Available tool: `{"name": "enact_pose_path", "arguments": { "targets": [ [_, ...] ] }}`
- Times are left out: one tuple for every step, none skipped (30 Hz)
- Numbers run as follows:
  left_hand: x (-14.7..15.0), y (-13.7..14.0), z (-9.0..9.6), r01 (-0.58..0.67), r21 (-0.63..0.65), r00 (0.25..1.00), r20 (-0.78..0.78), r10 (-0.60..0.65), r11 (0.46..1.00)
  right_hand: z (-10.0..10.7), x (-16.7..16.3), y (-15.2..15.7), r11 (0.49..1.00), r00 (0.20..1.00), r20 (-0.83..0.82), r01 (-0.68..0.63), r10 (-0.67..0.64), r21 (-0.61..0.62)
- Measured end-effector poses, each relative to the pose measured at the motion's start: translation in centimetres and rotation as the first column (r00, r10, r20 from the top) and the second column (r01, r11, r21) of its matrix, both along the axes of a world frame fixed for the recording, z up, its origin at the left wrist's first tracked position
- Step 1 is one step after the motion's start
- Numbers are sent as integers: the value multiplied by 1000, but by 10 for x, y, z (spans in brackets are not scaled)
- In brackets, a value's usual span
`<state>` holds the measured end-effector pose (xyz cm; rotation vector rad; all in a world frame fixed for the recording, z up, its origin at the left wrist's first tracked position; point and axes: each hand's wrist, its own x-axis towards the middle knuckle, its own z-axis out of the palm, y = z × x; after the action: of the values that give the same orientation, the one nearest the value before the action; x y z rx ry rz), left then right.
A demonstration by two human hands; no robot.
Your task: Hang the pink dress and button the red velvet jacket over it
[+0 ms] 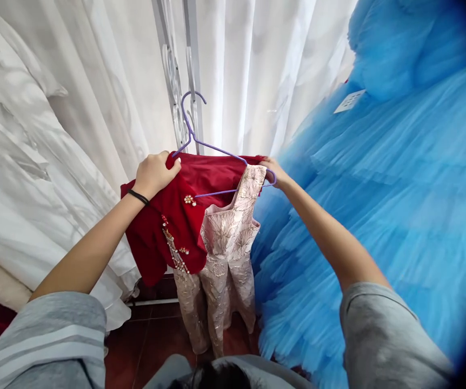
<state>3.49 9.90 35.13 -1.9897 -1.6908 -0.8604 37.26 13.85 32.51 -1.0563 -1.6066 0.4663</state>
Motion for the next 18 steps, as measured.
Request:
{"name": "enact_pose_path", "arguments": {
  "targets": [
    [0, 0, 0, 5, -4, 1000, 2, -5, 1000, 2, 4, 0, 999, 997, 82, -8, 12, -48],
    [0, 0, 1, 15, -8, 1000, 8, -15, 1000, 7, 10, -1, 999, 985, 171, 41, -34, -34],
    [1, -1, 1, 27, -12, 999, 19, -26, 1000, 16, 16, -2, 992, 961, 245, 120, -126, 41],
    [1, -1, 1, 38, -13, 999, 32, -38, 999, 25, 23, -2, 963, 925, 284, 210, -252, 171],
    [2, -2, 2, 47, -12, 998, 44, -46, 999, 34, 28, -3, 899, 881, 277, 288, -384, 329],
    [2, -3, 2, 47, -10, 998, 53, -46, 999, 41, 33, -3, 819, 841, 247, 331, -481, 468],
    [2, -4, 2, 40, -7, 998, 58, -40, 999, 43, 36, -3, 760, 820, 225, 336, -527, 557],
    [2, -4, 1, 30, -5, 998, 59, -30, 1000, 41, 38, -3, 752, 818, 231, 321, -527, 576],
    [2, -4, 1, 19, -7, 998, 57, -19, 1000, 34, 38, -3, 802, 833, 276, 288, -480, 524],
    [1, -4, 0, 10, -13, 998, 57, -9, 1000, 22, 37, -4, 887, 858, 344, 236, -382, 397],
    [1, -4, -1, 6, -22, 998, 59, -5, 1000, 9, 36, -5, 961, 880, 405, 169, -246, 217],
    [0, -3, -1, 10, -30, 998, 67, -8, 1000, -4, 34, -7, 995, 892, 440, 100, -100, 24],
    [0, -3, -2, 20, -22, 997, 81, -18, 1000, -15, 33, -8, 990, 894, 448, 41, 24, -134],
    [1, -4, -3, 36, 11, 994, 99, -37, 999, -22, 32, -9, 973, 891, 442, 1, 105, -233],
    [3, -6, -4, 59, 70, 992, 111, -67, 996, -24, 33, -10, 963, 889, 437, -15, 136, -269],
    [8, -9, -6, 91, 144, 988, 111, -107, 985, -22, 34, -10, 970, 903, 415, -3, 107, -242],
    [14, -12, -7, 134, 212, 984, 90, -156, 968, -16, 35, -11, 985, 932, 360, 26, 38, -169],
    [24, -17, -10, 193, 252, 976, 47, -211, 948, -8, 37, -12, 996, 964, 262, 58, -37, -75]
  ]
}}
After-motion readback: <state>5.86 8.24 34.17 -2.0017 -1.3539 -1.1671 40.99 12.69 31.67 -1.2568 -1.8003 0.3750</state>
